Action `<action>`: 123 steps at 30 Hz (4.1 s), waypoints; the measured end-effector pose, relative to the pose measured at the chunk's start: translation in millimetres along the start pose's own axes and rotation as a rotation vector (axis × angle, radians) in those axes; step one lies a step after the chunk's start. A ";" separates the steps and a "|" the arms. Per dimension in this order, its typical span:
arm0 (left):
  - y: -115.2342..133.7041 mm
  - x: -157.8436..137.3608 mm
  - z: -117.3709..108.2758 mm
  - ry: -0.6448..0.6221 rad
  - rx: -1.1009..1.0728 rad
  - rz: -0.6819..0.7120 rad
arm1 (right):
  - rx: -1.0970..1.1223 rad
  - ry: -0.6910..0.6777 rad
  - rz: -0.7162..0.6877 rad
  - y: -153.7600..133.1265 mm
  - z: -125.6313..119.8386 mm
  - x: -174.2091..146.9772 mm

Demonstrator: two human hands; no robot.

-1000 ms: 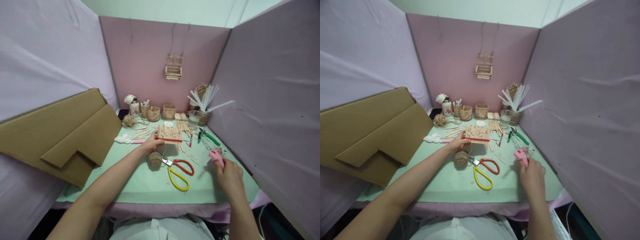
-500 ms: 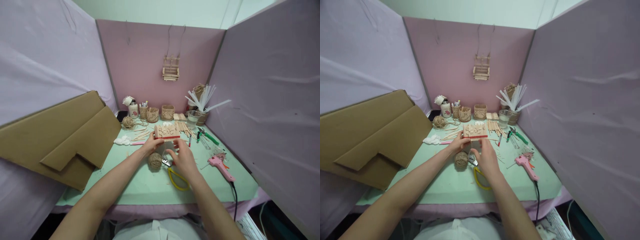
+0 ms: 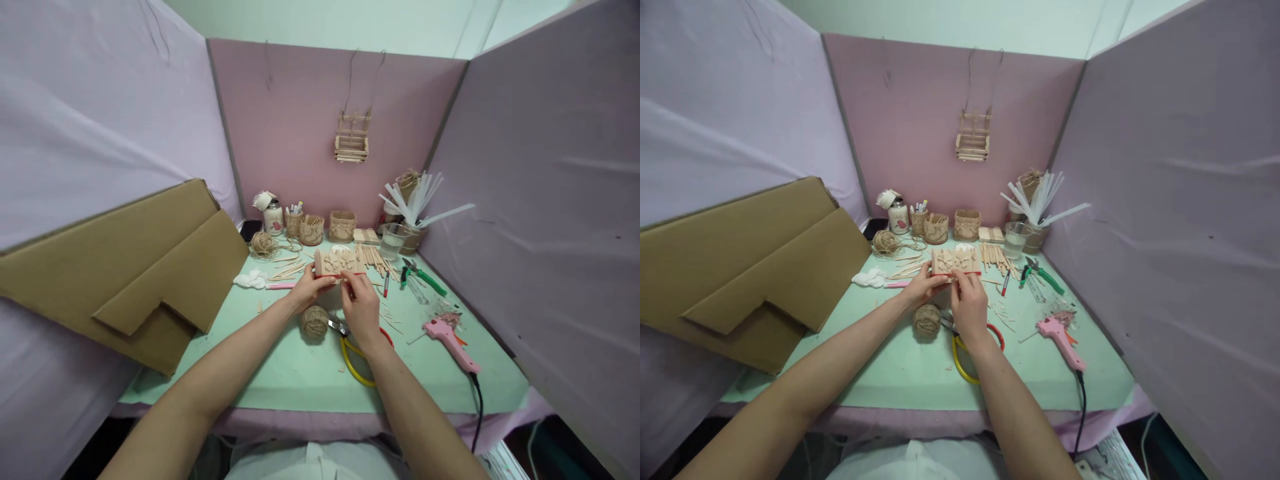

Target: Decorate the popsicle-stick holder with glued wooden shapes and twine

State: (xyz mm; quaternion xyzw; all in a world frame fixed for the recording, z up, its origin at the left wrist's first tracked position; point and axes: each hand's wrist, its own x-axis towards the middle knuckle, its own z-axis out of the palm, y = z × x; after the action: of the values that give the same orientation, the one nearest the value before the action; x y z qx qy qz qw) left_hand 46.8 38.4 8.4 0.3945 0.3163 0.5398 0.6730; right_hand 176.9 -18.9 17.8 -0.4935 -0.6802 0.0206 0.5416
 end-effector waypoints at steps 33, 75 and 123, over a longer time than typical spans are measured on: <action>-6.3 0.3 -6.1 -0.105 -0.001 -0.033 | -0.055 0.264 -0.286 19.7 6.3 8.3; -4.8 0.4 -6.7 -0.102 0.001 -0.037 | -0.151 0.031 -0.225 23.3 9.9 0.7; -8.4 2.4 -8.9 -0.145 -0.021 -0.065 | -0.160 -0.024 -0.177 17.7 4.3 2.3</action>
State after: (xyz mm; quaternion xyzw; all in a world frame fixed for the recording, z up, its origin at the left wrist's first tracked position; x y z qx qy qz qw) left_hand 43.8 41.5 -3.3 0.4150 0.2736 0.4912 0.7153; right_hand 185.3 -6.1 7.7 -0.4727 -0.7272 -0.0757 0.4920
